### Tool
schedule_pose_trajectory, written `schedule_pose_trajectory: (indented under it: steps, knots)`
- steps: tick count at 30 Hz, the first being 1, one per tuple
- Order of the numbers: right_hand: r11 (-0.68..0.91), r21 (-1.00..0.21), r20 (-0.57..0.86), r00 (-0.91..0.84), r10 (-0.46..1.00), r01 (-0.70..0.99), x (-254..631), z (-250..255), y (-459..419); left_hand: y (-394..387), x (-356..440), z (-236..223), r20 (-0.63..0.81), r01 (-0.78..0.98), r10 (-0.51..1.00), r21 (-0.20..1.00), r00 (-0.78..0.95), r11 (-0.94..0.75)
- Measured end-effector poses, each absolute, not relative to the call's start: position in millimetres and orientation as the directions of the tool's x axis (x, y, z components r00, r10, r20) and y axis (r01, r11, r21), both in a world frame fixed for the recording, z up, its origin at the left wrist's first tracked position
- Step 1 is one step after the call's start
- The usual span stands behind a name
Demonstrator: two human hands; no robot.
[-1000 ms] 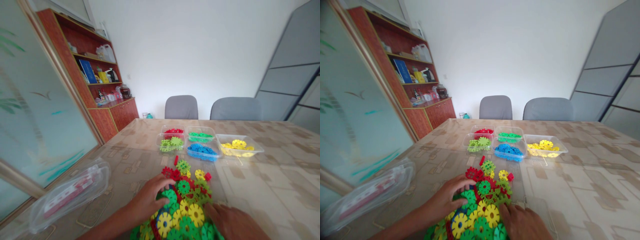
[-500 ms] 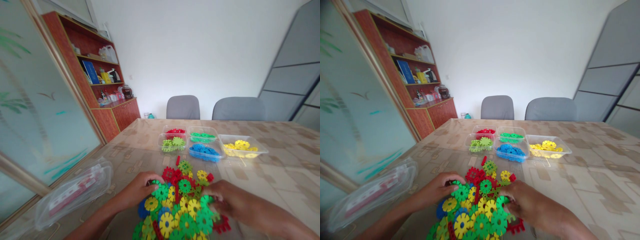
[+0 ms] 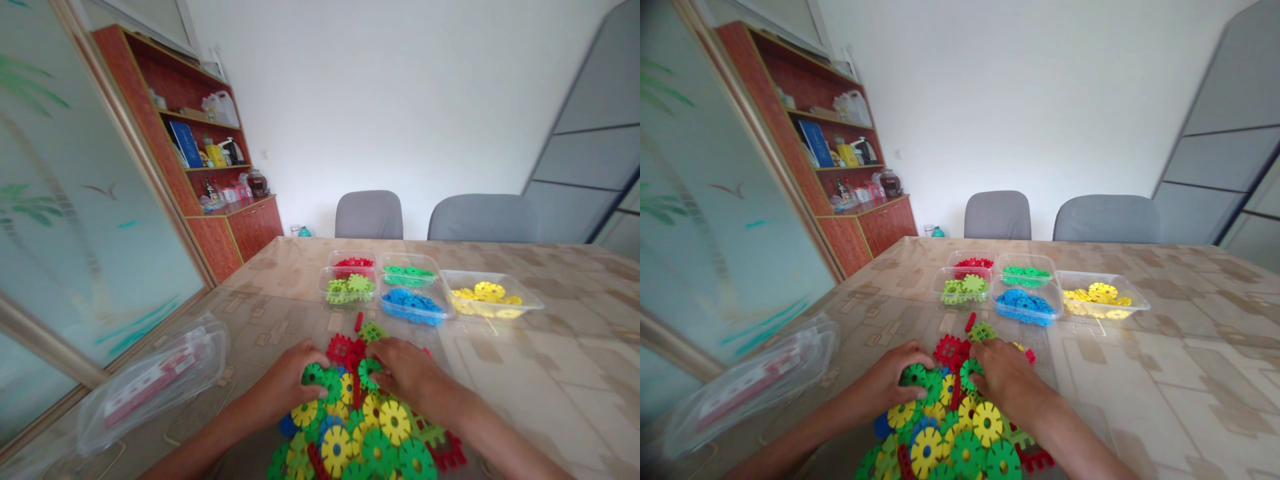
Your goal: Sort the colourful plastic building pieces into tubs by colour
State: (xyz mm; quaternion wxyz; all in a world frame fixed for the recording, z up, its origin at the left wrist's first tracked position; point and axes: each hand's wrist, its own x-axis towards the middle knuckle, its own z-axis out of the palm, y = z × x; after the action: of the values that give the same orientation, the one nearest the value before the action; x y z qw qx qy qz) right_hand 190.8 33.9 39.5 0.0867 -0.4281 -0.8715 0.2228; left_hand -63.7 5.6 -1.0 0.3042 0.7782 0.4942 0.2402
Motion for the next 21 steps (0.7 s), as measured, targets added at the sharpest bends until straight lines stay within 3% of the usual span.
schedule_pose_trajectory:
  steps: [6, 12, 21]
  knots:
    - [0.54, -0.564, 0.055, -0.624, 0.779, 0.624, 200, 36, 44, 2, -60, -2, 0.061, 0.627, 0.927, 0.719, 0.37, -0.298]
    - [0.505, -0.709, 0.0, -0.716, 0.698, 0.492, 241, 47, 21, 1, -55, 11, 0.036, 0.625, 0.926, 0.728, 0.376, -0.282]
    - [0.56, -0.629, -0.004, -0.722, 0.692, 0.54, 251, 23, -22, 3, -52, 10, 0.088, 0.675, 0.907, 0.639, 0.412, -0.368]
